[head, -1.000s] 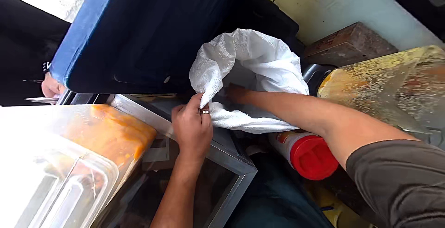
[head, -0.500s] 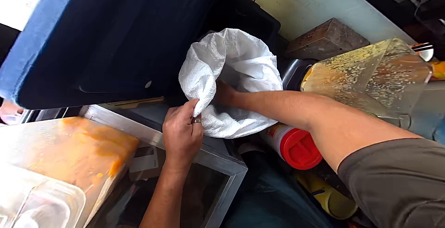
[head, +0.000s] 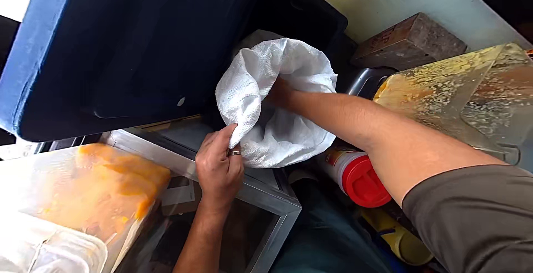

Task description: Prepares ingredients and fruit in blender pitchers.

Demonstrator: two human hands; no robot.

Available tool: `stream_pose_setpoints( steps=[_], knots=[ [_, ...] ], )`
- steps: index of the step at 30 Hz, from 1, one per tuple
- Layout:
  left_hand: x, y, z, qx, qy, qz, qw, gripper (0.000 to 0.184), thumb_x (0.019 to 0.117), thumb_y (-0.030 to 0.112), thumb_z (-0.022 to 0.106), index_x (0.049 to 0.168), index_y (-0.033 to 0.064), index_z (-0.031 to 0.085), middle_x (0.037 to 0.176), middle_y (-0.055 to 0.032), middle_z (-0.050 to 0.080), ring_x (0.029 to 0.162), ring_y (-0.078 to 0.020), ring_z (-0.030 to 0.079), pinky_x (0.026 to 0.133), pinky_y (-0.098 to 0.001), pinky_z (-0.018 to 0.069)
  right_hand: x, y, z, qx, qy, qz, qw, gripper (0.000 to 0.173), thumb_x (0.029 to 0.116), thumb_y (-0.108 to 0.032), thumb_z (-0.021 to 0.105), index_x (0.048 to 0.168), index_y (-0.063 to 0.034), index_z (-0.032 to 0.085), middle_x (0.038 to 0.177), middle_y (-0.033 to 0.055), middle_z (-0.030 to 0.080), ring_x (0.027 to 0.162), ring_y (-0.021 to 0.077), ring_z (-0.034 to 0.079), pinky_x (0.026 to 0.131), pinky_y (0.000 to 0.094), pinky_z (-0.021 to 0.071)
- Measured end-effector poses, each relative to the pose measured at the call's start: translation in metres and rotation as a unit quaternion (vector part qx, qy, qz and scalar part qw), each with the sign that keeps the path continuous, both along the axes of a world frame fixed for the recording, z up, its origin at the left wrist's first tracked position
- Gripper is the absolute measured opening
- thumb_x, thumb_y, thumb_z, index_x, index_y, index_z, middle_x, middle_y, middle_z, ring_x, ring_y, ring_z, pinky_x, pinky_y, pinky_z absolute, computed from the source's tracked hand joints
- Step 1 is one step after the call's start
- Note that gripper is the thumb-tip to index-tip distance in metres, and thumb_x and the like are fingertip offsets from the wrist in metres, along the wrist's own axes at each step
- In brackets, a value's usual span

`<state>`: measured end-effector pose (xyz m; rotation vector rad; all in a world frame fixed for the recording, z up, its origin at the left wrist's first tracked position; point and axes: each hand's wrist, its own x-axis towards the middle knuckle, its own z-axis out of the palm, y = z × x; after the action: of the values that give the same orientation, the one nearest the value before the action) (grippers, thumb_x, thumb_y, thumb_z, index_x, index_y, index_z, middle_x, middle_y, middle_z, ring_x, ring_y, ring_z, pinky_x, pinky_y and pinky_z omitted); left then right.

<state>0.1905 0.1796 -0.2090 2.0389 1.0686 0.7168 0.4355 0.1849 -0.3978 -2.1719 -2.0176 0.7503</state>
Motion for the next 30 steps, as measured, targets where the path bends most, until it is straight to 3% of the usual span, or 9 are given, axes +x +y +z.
stream_pose_setpoints(
  steps=[2,4,8,12,18,22,24,27,30],
  knots=[
    [0.003,0.003,0.0,0.003,-0.007,0.005,1.0,0.026,0.0991,0.009,0.05,0.11,0.0017,0.072,0.095,-0.0053,0.074,0.088,-0.008,0.068,0.082,-0.0258,0.0552,-0.018,-0.024,-0.024,-0.097,-0.053,0.05,0.993,0.051,0.103,-0.008,0.046,0.147,0.0174,0.038,0.155,0.0388,0.033,0.148,0.051,0.029,0.123,0.0592,0.0237],
    [0.001,0.001,0.002,0.0,0.007,-0.009,1.0,0.026,0.0987,0.009,0.05,0.11,0.0014,0.073,0.095,-0.006,0.074,0.09,-0.0081,0.068,0.084,-0.0256,0.0551,-0.033,-0.03,-0.014,-0.162,-0.048,0.087,0.982,0.048,0.1036,-0.015,0.047,0.139,0.0169,0.047,0.146,0.0391,0.043,0.138,0.0529,0.041,0.112,0.0622,0.0379],
    [0.002,0.001,0.0,-0.004,0.005,-0.024,1.0,0.025,0.0986,0.009,0.051,0.11,0.0015,0.072,0.093,-0.0051,0.073,0.086,-0.0077,0.066,0.08,-0.0259,0.0536,0.0,0.009,0.014,-0.027,-0.049,0.038,0.998,0.035,0.1015,-0.015,0.058,0.13,0.0052,0.062,0.133,0.0261,0.061,0.128,0.0391,0.056,0.108,0.054,0.044],
    [0.003,0.003,0.001,-0.003,0.004,-0.022,1.0,0.025,0.0993,0.009,0.05,0.109,0.001,0.072,0.095,-0.0057,0.074,0.088,-0.0066,0.067,0.082,-0.024,0.0539,-0.03,-0.03,-0.03,-0.155,-0.114,0.051,0.98,0.052,0.1051,-0.011,0.039,0.145,0.021,0.035,0.153,0.0424,0.031,0.146,0.0537,0.03,0.121,0.0609,0.0247],
    [0.004,0.001,0.003,-0.006,0.008,-0.018,1.0,0.024,0.0993,0.008,0.051,0.11,0.0004,0.071,0.093,-0.0051,0.072,0.086,-0.004,0.066,0.078,-0.0207,0.0534,0.003,0.017,0.01,-0.003,-0.007,0.008,1.0,0.036,0.1031,-0.018,0.056,0.131,0.0029,0.063,0.133,0.0239,0.063,0.127,0.0371,0.058,0.108,0.0524,0.0443],
    [0.004,0.003,0.003,-0.004,0.006,-0.019,1.0,0.025,0.1003,0.011,0.051,0.11,0.0023,0.072,0.094,-0.0045,0.073,0.086,-0.0036,0.066,0.078,-0.021,0.0533,-0.023,-0.04,-0.037,-0.096,-0.089,0.039,0.991,0.053,0.1033,-0.01,0.044,0.145,0.021,0.037,0.153,0.0418,0.032,0.146,0.0537,0.03,0.122,0.0611,0.0239],
    [0.003,0.002,0.006,-0.005,0.011,-0.029,0.999,0.024,0.1015,0.011,0.052,0.11,0.0016,0.071,0.094,-0.0053,0.072,0.087,-0.0053,0.066,0.08,-0.0229,0.0534,-0.037,-0.038,-0.014,-0.109,-0.053,0.089,0.989,0.038,0.0996,-0.011,0.053,0.127,0.0152,0.059,0.143,0.037,0.047,0.136,0.0511,0.044,0.114,0.0624,0.0361],
    [0.005,0.001,0.004,-0.002,0.009,-0.024,1.0,0.023,0.1012,0.011,0.052,0.109,0.0012,0.072,0.093,-0.0052,0.072,0.086,-0.0062,0.065,0.079,-0.0237,0.053,-0.004,0.009,0.021,-0.01,-0.049,0.037,0.998,0.032,0.1024,-0.013,0.054,0.126,0.0035,0.066,0.132,0.0247,0.063,0.127,0.0378,0.058,0.107,0.0534,0.0449],
    [0.003,0.002,0.004,-0.003,0.006,-0.022,1.0,0.023,0.1011,0.01,0.052,0.11,0.0029,0.072,0.094,-0.0039,0.073,0.086,-0.0056,0.066,0.079,-0.0236,0.0536,-0.001,-0.013,-0.018,-0.088,-0.161,0.026,0.983,0.045,0.1047,-0.005,0.039,0.145,0.0135,0.043,0.153,0.0331,0.04,0.146,0.0448,0.037,0.12,0.058,0.0302]
  ],
)
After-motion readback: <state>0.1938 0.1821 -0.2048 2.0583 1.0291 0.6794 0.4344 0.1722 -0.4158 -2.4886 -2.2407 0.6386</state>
